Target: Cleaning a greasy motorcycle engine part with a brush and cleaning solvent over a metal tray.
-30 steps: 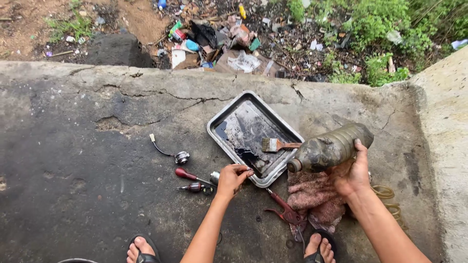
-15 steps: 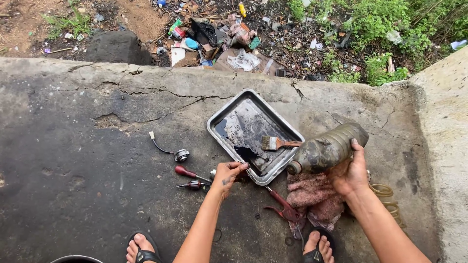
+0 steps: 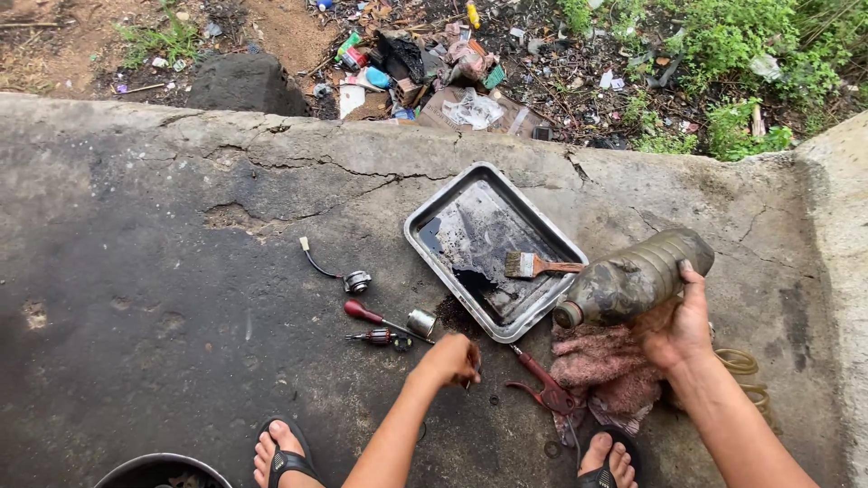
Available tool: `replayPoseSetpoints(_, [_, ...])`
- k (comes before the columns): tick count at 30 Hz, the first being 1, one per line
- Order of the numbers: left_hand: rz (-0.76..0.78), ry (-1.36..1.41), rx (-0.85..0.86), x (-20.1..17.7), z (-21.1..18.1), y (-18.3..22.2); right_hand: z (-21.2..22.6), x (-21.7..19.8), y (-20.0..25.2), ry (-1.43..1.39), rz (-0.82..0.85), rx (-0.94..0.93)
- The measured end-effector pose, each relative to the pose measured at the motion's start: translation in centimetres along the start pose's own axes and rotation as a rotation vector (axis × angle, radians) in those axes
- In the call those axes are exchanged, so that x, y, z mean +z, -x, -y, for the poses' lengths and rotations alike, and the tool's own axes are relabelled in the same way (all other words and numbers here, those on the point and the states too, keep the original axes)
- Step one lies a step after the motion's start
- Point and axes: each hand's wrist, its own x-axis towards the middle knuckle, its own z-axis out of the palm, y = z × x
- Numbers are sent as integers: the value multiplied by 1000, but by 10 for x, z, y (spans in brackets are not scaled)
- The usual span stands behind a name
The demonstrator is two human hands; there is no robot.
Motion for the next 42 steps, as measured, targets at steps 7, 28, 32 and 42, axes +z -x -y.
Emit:
replayPoseSetpoints(7, [-340, -490, 116, 75, 61, -34, -4, 2, 3, 17, -1, 17])
replayPoseSetpoints(28, [-887, -24, -176, -128, 66, 14, -6, -1, -1, 12, 5, 23])
replayPoseSetpoints(32, [-1036, -40, -521, -152, 56, 43, -8, -2, -2, 9, 4, 32])
replayPoseSetpoints(42, [-1101, -62, -225, -118, 130, -3, -9, 9, 0, -13, 45, 61])
